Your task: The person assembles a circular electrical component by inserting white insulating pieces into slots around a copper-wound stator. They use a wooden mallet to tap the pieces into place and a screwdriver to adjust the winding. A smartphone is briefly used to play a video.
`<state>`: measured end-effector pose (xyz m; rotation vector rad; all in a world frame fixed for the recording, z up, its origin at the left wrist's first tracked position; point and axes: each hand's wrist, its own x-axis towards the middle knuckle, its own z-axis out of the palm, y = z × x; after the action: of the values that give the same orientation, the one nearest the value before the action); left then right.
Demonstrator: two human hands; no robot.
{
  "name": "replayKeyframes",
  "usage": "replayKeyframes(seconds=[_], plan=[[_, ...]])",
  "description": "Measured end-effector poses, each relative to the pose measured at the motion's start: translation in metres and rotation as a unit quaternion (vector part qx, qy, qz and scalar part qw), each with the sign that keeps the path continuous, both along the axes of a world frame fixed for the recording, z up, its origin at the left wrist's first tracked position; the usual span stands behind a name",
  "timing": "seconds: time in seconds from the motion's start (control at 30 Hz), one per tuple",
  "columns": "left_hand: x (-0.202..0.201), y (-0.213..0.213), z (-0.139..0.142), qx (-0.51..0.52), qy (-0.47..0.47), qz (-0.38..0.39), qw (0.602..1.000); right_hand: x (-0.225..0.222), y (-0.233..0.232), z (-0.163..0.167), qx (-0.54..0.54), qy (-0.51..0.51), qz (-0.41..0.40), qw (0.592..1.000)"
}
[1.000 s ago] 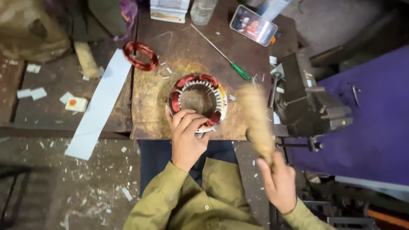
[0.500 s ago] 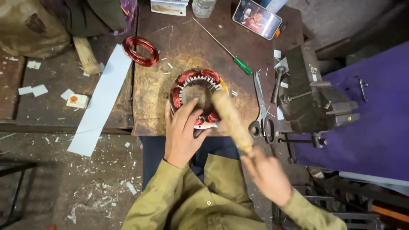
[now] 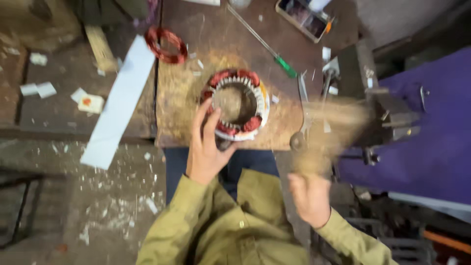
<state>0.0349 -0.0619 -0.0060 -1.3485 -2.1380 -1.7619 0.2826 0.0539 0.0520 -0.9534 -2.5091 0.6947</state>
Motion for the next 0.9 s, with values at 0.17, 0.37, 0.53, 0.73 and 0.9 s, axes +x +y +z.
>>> replayKeyframes(seconds=[0.17,0.37,0.53,0.73,0.9], plan=[[0.005,0.005,0.001,0.04,-0.046,-0.009,0.998,-0.009,-0.004,0.007,-0.052,-0.025,-0.018,0.998],[0.005,0.001,0.001,0.013,-0.003,0.009,1.0,-0.01,0.001,0.01,-0.061,-0.068,0.087,0.992],[0.005,0.006,0.009,-0.029,0.047,0.006,0.998,-0.018,0.014,0.018,-0.1,-0.026,0.025,0.994],[0.018,0.022,0.022,-0.093,0.099,0.045,0.99,-0.023,0.036,0.038,-0.049,-0.038,0.03,0.998],[0.021,0.028,0.018,-0.079,0.08,0.067,0.991,-0.024,0.039,0.037,-0.076,-0.153,0.022,0.985]])
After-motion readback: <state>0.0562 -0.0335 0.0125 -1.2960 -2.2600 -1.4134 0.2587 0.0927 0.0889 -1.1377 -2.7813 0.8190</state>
